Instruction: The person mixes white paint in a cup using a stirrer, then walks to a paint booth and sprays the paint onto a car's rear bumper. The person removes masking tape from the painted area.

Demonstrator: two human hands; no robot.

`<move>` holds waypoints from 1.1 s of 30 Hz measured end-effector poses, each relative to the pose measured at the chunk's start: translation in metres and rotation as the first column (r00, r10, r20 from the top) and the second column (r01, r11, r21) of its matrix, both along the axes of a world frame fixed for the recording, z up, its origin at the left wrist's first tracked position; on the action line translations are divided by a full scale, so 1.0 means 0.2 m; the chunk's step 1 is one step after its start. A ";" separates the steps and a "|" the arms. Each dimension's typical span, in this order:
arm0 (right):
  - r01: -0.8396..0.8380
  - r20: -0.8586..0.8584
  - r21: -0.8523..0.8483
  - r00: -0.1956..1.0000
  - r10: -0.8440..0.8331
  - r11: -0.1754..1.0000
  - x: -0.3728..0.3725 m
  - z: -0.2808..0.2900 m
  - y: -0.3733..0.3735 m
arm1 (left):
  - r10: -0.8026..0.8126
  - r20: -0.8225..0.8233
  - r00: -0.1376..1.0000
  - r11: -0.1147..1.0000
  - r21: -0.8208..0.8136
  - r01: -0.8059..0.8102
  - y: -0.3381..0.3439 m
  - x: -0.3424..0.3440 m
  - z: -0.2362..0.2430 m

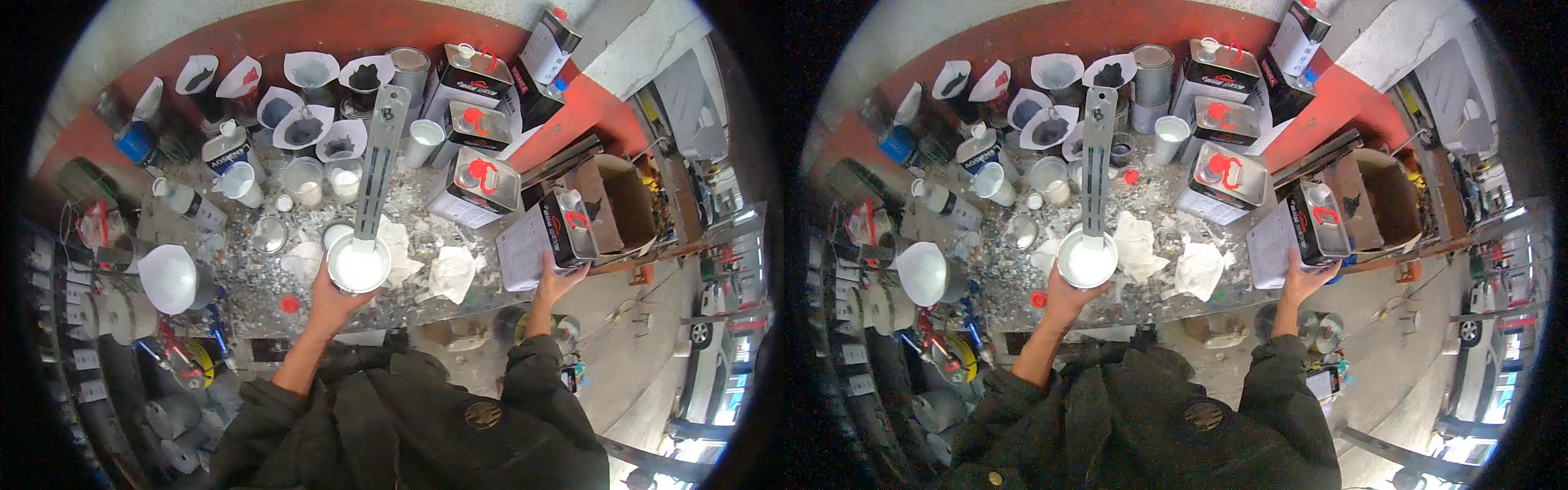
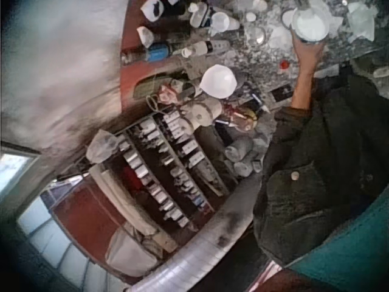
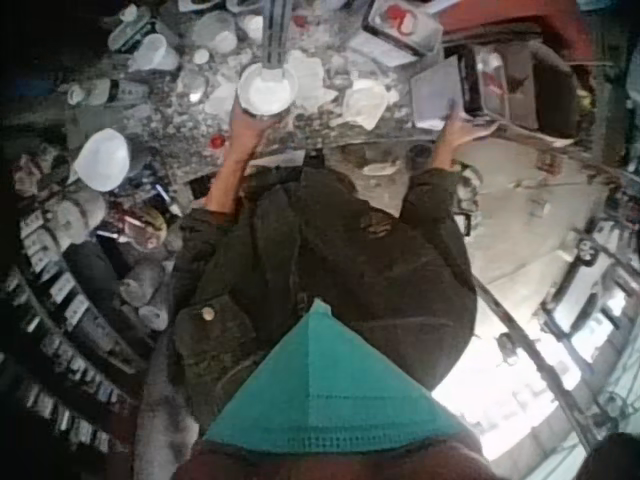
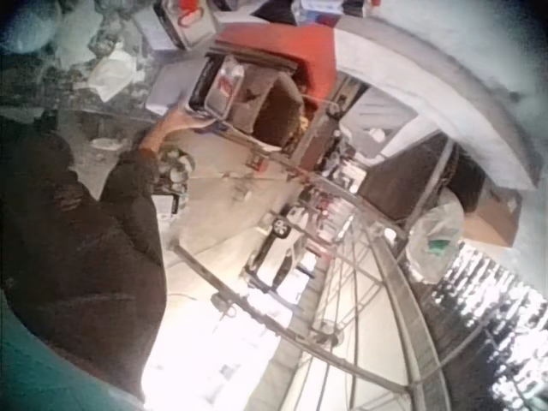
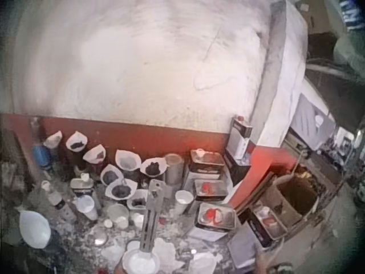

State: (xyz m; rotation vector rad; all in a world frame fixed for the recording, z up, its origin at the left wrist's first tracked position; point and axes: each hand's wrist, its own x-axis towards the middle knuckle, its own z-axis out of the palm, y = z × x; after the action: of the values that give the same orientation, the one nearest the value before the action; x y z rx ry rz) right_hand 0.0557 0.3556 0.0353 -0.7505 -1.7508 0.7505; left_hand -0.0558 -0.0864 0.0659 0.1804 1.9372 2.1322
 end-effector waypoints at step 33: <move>-0.958 0.567 -0.284 -0.201 0.799 -0.039 -0.76 1.21 -1.12 | -0.332 -0.082 0.940 0.942 0.026 0.335 -0.05 -0.08 0.01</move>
State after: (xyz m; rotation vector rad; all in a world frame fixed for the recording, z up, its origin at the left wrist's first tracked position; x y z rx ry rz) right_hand -0.0957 0.1308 0.2767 0.9760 -2.9185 1.2382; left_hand -0.0722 -0.0974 0.0680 0.5639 1.7551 1.9627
